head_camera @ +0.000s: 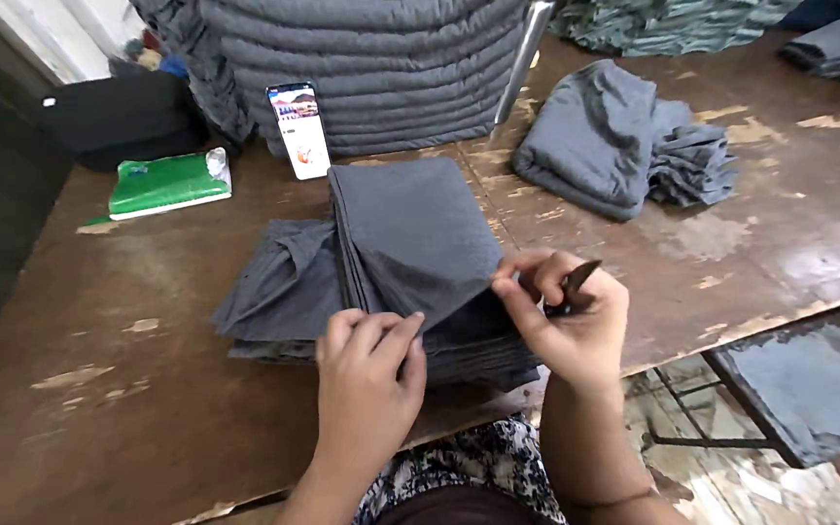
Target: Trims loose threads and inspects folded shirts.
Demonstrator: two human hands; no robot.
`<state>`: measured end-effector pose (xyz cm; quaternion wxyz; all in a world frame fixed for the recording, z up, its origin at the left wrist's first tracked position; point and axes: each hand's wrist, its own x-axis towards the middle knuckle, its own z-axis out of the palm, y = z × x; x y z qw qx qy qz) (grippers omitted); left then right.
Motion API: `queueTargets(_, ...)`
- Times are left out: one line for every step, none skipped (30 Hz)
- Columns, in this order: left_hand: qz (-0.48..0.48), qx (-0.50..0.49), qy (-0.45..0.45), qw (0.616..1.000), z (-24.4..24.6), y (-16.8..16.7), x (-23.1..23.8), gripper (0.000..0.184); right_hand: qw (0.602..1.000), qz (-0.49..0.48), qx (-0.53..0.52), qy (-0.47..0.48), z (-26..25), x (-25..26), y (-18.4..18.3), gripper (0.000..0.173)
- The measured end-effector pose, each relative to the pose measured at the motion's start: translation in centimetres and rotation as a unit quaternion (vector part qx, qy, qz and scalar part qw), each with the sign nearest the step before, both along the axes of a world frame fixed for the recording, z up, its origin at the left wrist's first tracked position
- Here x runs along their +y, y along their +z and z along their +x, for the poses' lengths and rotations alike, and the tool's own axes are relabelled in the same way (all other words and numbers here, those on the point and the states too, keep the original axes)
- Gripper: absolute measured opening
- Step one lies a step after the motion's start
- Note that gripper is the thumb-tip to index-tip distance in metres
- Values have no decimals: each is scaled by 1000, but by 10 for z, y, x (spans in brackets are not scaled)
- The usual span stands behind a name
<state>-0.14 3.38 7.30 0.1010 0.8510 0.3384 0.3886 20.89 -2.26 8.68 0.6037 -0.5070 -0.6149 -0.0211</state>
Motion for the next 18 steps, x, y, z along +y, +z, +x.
queueTargets(-25,-18,-21,999,5,2,-1,27,999,0,-17,-33,-1,7,-3,20)
queueTargets(-78,-60,-59,993,10,3,-1,29,997,-24,-35,-59,-4,13,-9,18)
queueTargets(-165,-126,-110,972,14,4,-1,33,993,-70,-50,-75,-7,16,-18,12)
queueTargets(-270,-204,-164,927,17,6,-1,37,988,-124,-59,-75,-11,18,-27,5)
queueTargets(-369,-281,-206,862,19,7,-1,42,983,-159,-63,-66,-13,17,-35,4)
queueTargets(-451,-355,-233,785,20,6,-1,44,985,-161,-52,-44,-14,14,-39,8)
queueTargets(-506,-420,-240,714,22,5,-1,44,990,-139,-20,-7,-12,9,-42,14)
queueTargets(-530,-466,-243,666,24,1,-3,43,993,-112,19,36,-9,5,-44,18)
queueTargets(-532,-495,-249,640,23,-4,-4,41,992,-87,52,75,-8,1,-46,19)
queueTargets(-524,-514,-259,628,23,-10,-5,40,989,-66,76,105,-9,-2,-48,20)
queueTargets(-513,-527,-272,620,21,-15,-6,38,988,-51,83,120,-12,-6,-49,24)
queueTargets(-505,-539,-283,612,20,-19,-8,36,989,-41,76,116,-17,-8,-50,28)
queueTargets(-499,-548,-294,604,19,-22,-8,35,993,-30,58,97,-23,-10,-51,32)
queueTargets(-494,-552,-306,598,18,-25,-8,34,997,-17,34,74,-30,-11,-51,33)
queueTargets(-490,-554,-318,594,17,-27,-8,33,999,0,10,43,-37,-12,-52,30)
queueTargets(-484,-553,-327,594,16,-29,-8,33,1000,18,-11,14,-42,-12,-52,27)
queueTargets(-476,-547,-334,602,16,-31,-8,33,999,37,-23,-1,-46,-13,-52,25)
queueTargets(-465,-537,-336,618,15,-33,-8,33,998,50,-30,0,-48,-16,-51,25)
